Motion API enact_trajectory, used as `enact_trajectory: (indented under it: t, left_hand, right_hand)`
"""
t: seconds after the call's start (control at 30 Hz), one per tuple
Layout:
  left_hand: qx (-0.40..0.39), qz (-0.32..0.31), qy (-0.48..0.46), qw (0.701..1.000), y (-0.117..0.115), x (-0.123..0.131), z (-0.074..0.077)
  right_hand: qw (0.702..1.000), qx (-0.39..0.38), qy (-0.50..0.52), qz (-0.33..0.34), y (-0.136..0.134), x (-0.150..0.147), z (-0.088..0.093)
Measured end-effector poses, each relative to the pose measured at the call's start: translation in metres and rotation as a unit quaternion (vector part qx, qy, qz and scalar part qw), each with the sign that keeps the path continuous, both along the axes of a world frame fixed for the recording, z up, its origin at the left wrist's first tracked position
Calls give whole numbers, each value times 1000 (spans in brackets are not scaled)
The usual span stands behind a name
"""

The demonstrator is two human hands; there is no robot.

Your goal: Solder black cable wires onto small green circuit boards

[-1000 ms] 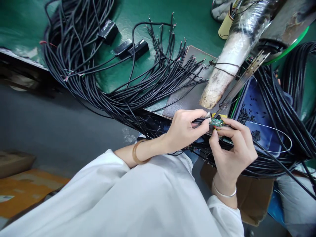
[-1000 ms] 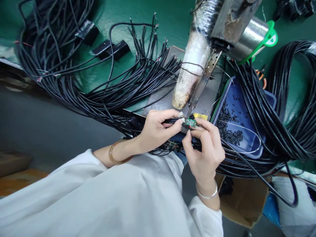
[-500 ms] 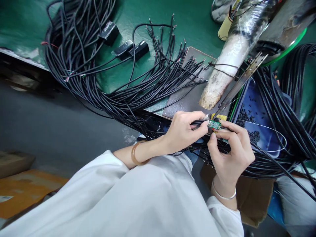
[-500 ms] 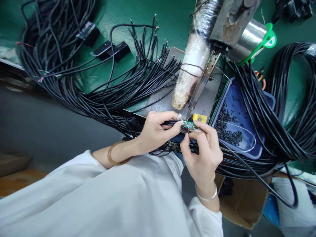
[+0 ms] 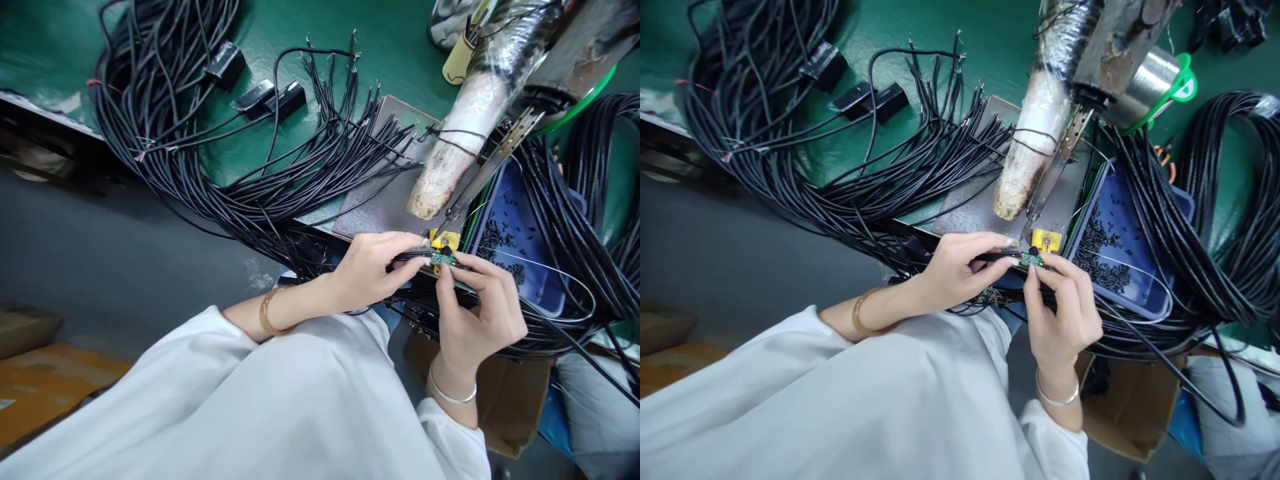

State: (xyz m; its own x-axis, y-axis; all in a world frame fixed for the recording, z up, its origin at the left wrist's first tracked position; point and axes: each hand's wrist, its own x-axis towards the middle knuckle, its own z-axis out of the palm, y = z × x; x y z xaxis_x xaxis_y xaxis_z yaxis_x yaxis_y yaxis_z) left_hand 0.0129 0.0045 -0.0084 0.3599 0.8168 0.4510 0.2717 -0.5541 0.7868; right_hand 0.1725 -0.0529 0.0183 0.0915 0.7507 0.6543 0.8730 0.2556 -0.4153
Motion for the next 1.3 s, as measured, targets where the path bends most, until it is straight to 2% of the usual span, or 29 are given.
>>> enact_trajectory:
  t: [0.13,0.2,0.27,0.4,0.6,0.73,1.07,1.3]
  left_hand:
    - [207,28,50,977,-1,-6,-13]
    - [261,47,54,963,-1,-6,-17]
    - [237,50,45,969,-2,-5,-17]
    - [110,48,-19,993,-5,1,-12]
    - [48,58,-37,996,-5,7,-9]
    - [2,48,-43,998,0,8,-5]
    - [-36,52,-101,993,6,12,-3]
    - [10,46,-116,992,6,11,-2]
  right_hand:
    - [995,-33,97,-14,0,3,-1]
    - [985,-68,160,-2,0,3,-1]
    - [975,-87,202,8,1,2,-2]
    - [977,-82,197,10,3,-1,-5]
    - [993,-43,110,4,5,-4,-10]
    - [994,-30,104,2,7,-6,-11]
    - [994,-56,92,-5,8,-4,-9]
    - [995,-57,82,-13,8,-7,-3]
